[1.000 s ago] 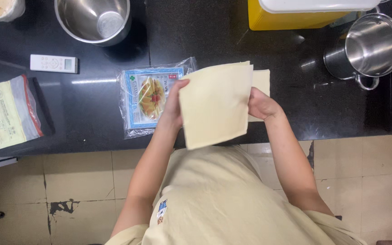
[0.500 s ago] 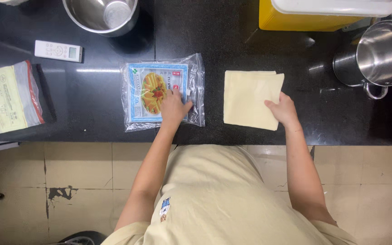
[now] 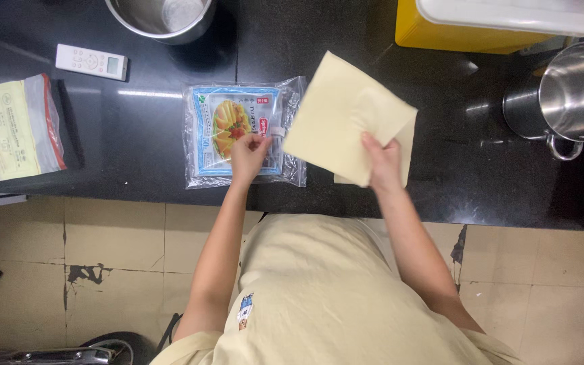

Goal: The person sets a timer on the counter, unwraps a plastic package of frozen pastry sheets, and takes out one square sheet. They press and flatten the sheet on the counter with their palms, then use a round metal cutter to press circles out of the dough sheet.

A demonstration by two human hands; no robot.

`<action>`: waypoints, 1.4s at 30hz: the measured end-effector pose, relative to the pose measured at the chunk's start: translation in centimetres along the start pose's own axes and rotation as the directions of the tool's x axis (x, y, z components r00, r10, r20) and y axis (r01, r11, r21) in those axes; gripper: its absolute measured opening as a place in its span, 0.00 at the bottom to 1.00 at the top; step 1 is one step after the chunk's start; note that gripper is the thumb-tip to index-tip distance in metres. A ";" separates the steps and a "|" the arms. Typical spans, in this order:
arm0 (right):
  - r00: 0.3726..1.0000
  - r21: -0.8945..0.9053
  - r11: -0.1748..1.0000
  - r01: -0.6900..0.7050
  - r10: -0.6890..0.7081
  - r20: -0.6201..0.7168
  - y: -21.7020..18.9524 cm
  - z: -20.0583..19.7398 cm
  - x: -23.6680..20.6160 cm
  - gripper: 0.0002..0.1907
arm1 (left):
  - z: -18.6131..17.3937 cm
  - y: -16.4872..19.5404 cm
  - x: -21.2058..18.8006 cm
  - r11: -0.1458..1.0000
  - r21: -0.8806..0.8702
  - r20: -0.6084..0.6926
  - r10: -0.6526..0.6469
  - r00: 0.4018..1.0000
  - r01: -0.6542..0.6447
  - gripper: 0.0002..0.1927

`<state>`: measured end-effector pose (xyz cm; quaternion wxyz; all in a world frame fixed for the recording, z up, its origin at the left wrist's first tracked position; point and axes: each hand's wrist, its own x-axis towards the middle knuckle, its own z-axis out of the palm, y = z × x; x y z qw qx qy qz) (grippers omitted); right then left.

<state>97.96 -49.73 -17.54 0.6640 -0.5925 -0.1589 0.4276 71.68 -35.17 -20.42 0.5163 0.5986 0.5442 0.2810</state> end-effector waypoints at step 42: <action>0.989 -0.303 0.953 0.026 0.020 0.146 2.6 5.5 -1.6 0.12 | 0.6 7.0 4.6 0.927 0.178 -0.139 0.355 0.924 -0.329 0.05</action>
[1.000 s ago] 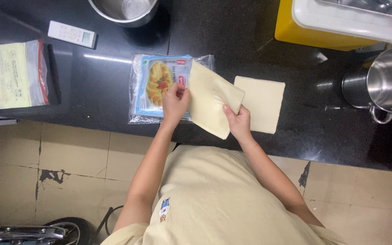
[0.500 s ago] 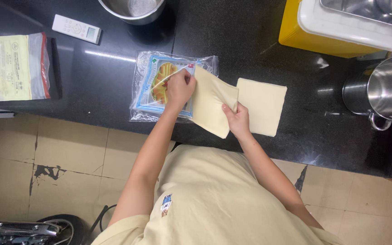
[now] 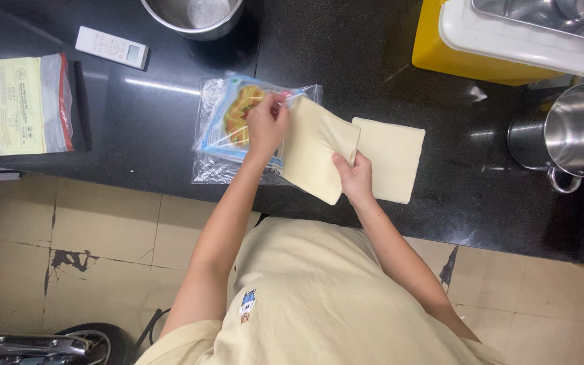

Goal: The person sets a timer on the counter, unwraps a plastic package of frozen pastry sheets, and takes out one square sheet. They press and flatten the sheet on the counter with their palms, then use a round metal cutter to press circles out of the dough sheet.

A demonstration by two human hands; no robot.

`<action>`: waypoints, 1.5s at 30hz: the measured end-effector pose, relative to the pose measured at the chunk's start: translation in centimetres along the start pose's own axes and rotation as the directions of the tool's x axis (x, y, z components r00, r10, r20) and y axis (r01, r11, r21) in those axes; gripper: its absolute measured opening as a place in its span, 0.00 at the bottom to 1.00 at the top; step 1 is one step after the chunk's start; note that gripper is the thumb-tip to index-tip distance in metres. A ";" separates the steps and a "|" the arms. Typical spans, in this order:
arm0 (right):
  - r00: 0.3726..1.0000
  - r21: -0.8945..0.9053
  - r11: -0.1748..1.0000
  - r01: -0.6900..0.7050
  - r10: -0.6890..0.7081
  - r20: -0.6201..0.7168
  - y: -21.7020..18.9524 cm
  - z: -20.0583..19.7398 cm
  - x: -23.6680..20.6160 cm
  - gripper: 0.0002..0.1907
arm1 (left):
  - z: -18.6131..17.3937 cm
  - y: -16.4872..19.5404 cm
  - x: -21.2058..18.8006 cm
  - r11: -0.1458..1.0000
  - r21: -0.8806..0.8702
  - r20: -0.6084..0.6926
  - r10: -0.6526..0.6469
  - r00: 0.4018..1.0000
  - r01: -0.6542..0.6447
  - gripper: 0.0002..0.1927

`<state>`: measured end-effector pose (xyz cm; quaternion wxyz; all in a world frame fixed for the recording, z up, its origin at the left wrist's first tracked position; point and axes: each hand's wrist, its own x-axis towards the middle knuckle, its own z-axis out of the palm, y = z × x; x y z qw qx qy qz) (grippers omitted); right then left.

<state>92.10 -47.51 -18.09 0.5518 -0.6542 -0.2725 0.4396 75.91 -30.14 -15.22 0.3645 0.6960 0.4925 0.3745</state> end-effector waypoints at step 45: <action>0.861 0.242 0.951 0.195 -0.284 0.423 -14.6 -2.0 5.7 0.30 | -6.9 2.1 -4.1 0.601 -0.746 0.346 -0.016 0.938 0.285 0.23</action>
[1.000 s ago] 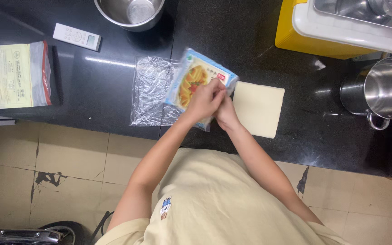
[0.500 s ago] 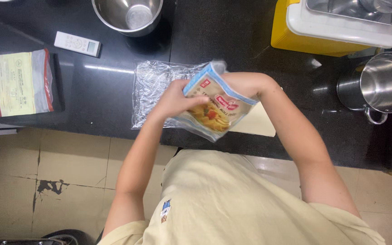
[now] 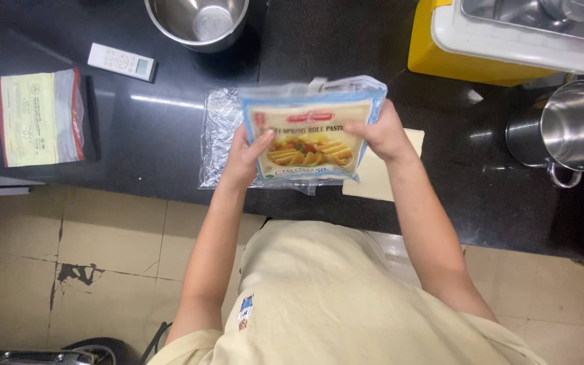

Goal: The person sets a timer on the counter, unwraps a plastic package of frozen pastry sheets, and takes out one square sheet. They press and flatten the sheet on the counter with their palms, then use a round metal cutter to press circles out of the dough sheet.

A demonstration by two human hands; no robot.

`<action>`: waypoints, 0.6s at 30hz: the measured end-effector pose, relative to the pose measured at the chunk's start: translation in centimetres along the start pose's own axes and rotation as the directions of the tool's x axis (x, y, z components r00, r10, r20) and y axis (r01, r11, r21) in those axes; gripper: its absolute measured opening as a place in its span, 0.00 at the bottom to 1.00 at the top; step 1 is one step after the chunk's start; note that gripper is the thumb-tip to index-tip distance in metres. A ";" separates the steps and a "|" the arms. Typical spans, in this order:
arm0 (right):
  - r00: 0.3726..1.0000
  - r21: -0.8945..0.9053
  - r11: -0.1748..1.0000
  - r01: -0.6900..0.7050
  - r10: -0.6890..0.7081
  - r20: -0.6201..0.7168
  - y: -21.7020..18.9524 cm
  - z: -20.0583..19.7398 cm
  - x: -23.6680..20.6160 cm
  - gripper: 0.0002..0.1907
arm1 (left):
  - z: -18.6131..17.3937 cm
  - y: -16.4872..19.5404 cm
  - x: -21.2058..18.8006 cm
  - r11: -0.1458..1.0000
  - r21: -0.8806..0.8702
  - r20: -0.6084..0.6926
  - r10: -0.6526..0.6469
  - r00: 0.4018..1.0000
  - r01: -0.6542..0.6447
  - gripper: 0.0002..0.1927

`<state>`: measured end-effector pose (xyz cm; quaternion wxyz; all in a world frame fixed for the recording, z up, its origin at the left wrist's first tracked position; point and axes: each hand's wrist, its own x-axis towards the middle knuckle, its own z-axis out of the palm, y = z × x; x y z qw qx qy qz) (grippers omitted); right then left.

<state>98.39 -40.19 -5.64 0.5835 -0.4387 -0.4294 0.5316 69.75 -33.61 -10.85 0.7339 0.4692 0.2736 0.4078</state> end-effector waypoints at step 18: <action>0.847 -0.249 0.827 -0.504 0.530 0.046 8.5 -1.4 2.7 0.14 | -3.7 -2.5 2.0 0.853 0.352 -0.183 -0.342 0.922 0.386 0.12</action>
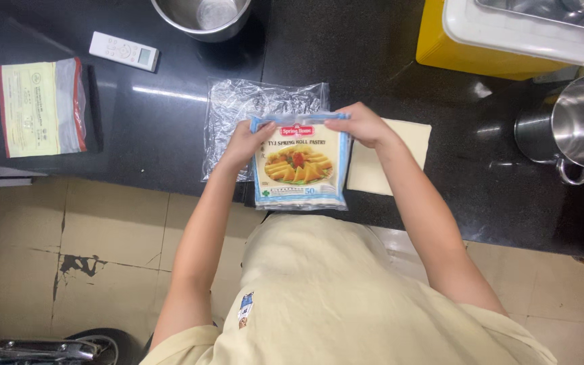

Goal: The person sets a timer on the counter, unwraps a plastic package of frozen pastry sheets, and takes out one square sheet. They press and flatten the sheet on the counter with their palms, then use a round metal cutter to press circles out of the dough sheet.

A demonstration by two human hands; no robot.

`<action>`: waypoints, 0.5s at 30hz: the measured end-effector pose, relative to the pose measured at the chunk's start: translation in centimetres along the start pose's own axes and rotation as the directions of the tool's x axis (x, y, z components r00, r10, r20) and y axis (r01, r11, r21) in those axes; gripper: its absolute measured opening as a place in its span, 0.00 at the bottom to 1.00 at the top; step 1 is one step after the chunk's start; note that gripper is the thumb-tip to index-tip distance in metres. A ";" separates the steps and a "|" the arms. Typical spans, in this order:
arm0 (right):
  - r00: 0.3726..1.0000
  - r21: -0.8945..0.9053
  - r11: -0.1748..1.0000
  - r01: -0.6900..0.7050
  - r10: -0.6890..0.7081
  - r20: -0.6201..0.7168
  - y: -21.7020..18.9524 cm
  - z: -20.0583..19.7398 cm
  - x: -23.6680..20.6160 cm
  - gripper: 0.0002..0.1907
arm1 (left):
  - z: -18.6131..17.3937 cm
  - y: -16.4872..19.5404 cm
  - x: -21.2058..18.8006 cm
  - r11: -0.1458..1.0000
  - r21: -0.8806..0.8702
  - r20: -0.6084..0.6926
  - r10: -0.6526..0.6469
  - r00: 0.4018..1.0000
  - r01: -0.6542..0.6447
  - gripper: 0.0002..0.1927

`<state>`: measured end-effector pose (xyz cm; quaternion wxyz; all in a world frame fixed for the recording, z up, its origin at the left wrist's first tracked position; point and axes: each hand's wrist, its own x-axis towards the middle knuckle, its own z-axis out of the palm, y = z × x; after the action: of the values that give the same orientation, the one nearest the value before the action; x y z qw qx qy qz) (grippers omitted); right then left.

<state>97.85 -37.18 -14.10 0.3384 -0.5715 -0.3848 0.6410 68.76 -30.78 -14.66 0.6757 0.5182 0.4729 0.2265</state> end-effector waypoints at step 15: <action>0.805 -0.936 -0.036 0.350 -0.499 0.320 6.0 2.9 -0.8 0.20 | -3.6 -4.7 -0.8 -0.105 0.863 0.497 0.347 0.795 -0.494 0.27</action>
<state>95.10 -41.04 -18.86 0.0806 -0.5343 -0.8395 0.0566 64.40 -31.33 -18.71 0.0562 0.9617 0.2676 0.0175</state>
